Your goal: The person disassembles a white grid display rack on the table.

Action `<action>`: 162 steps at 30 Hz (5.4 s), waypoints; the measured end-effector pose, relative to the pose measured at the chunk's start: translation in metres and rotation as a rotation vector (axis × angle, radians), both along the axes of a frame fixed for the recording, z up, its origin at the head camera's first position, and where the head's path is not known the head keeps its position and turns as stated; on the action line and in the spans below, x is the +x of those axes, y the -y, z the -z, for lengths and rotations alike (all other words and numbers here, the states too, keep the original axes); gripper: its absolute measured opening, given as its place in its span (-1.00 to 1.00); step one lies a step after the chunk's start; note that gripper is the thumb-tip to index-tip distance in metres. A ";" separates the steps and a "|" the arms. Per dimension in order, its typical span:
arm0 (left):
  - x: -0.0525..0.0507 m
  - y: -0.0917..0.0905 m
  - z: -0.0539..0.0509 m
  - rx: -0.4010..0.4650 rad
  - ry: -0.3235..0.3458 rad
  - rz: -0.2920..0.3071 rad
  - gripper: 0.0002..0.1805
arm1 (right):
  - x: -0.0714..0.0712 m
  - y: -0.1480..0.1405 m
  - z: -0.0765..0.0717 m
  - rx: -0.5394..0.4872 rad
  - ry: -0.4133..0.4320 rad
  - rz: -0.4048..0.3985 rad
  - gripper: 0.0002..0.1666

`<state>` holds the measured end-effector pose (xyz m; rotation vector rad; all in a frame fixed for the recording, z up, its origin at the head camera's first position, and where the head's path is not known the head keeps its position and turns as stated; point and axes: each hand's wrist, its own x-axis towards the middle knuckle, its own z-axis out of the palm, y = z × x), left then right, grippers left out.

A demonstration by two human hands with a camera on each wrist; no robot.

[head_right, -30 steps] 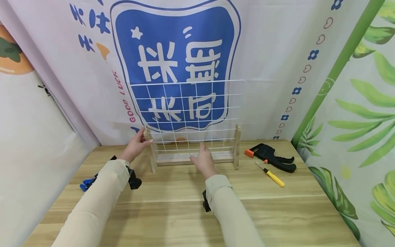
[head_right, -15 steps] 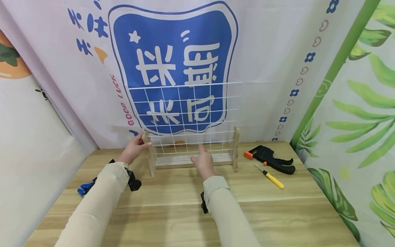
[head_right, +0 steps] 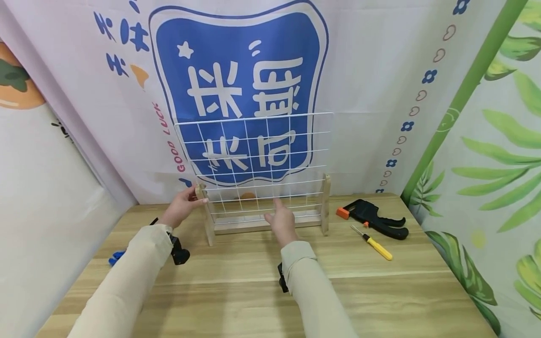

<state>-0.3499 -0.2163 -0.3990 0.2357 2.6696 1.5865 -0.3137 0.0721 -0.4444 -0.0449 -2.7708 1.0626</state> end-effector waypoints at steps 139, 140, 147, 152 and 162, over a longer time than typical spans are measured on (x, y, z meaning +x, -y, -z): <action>0.217 -0.029 0.016 -0.229 -0.488 -0.266 -0.30 | 0.096 0.017 -0.011 0.068 -0.015 -0.036 -0.24; 0.217 -0.028 0.016 -0.230 -0.487 -0.265 -0.31 | 0.097 0.017 -0.010 0.071 -0.019 -0.037 -0.23; 0.219 -0.023 0.014 -0.249 -0.501 -0.249 -0.31 | 0.100 0.019 -0.006 0.113 -0.045 -0.060 -0.21; 0.219 -0.022 0.017 -0.267 -0.498 -0.249 -0.32 | 0.101 0.019 -0.005 0.161 -0.058 -0.078 -0.17; 0.218 -0.021 0.020 -0.274 -0.509 -0.257 -0.28 | 0.098 0.018 -0.005 0.181 -0.042 -0.086 -0.15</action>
